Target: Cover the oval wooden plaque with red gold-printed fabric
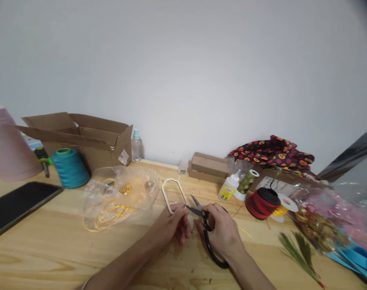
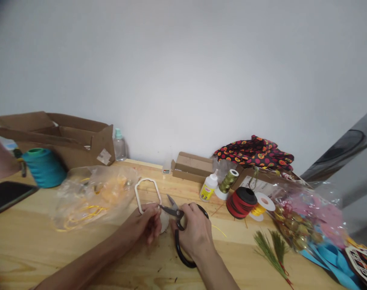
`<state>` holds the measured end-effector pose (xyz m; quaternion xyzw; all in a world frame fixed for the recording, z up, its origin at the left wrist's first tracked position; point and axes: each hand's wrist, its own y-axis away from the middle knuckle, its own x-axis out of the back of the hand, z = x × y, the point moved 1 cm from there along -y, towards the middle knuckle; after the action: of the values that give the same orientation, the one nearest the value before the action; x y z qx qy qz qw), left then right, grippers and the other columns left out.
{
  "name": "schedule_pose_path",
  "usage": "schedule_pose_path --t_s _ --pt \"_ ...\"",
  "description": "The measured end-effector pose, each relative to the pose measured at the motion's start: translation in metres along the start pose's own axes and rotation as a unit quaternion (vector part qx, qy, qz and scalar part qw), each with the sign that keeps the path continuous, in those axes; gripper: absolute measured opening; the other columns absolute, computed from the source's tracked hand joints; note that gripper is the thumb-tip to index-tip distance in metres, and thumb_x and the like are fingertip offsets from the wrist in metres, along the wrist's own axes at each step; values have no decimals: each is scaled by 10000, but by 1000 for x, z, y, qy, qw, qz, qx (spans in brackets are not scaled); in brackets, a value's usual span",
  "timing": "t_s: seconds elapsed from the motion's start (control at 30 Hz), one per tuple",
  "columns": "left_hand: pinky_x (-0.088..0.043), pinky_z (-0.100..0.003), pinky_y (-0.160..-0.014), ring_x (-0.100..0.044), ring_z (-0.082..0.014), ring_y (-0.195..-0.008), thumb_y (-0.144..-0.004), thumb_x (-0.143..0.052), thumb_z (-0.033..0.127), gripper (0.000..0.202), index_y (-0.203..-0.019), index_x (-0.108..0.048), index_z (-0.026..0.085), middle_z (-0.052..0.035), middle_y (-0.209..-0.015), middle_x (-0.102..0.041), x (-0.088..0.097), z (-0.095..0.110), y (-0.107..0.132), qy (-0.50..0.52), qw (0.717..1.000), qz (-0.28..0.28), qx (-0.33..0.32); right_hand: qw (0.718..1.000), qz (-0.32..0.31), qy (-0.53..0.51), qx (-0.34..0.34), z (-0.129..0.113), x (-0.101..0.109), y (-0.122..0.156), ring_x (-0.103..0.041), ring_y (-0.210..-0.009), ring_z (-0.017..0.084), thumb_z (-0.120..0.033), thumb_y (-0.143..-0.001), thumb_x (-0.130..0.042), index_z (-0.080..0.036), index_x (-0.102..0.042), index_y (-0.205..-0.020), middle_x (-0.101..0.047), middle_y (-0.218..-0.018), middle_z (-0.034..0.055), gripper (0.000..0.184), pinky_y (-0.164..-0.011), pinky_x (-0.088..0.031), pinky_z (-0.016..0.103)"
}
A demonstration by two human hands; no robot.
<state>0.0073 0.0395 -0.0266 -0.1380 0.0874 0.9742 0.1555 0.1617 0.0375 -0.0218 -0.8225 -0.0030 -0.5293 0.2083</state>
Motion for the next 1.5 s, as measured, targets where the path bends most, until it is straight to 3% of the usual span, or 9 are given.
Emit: schedule_pose_path --t_s 0.27,0.67,0.83,1.13,1.5 --pt "-331 -167 -280 -433 -76 -262 -686 -415 344 250 -496 -384 184 12 -374 -548 -4 3 -3 42 999 -16 21 998 -7 -62 2 3 1 1 -505 -653 155 -268 -669 -599 -221 -536 -775 -533 -722 -6 133 -553 -367 229" --pt "-350 -158 -276 -432 -70 -273 -649 -427 290 185 -500 -396 184 24 -388 -546 1 -1 -4 58 998 -27 7 998 -19 -47 42 5 4 2 -498 -648 155 -250 -675 -582 -214 -531 -771 -525 -712 0 114 -535 -354 219" --pt "-303 -141 -243 -402 -58 -225 -659 -427 280 208 -479 -395 180 19 -358 -544 2 -2 -5 40 999 -22 9 998 -11 -45 51 5 3 3 -500 -640 151 -236 -677 -571 -211 -537 -782 -531 -708 1 113 -530 -350 216" --pt "-309 -139 -245 -408 -58 -230 -714 -403 299 244 -499 -373 186 19 -363 -543 -2 -2 -4 15 1000 -17 7 999 -1 -53 1 5 -1 -2 -515 -660 160 -252 -681 -570 -222 -562 -784 -555 -728 7 107 -550 -366 225" --pt "-283 -137 -237 -389 -57 -214 -717 -374 312 231 -520 -344 196 23 -359 -550 3 1 -5 24 1000 -14 -5 995 -24 -91 35 4 2 3 -501 -672 167 -248 -672 -602 -216 -532 -770 -535 -712 -2 125 -567 -361 243"
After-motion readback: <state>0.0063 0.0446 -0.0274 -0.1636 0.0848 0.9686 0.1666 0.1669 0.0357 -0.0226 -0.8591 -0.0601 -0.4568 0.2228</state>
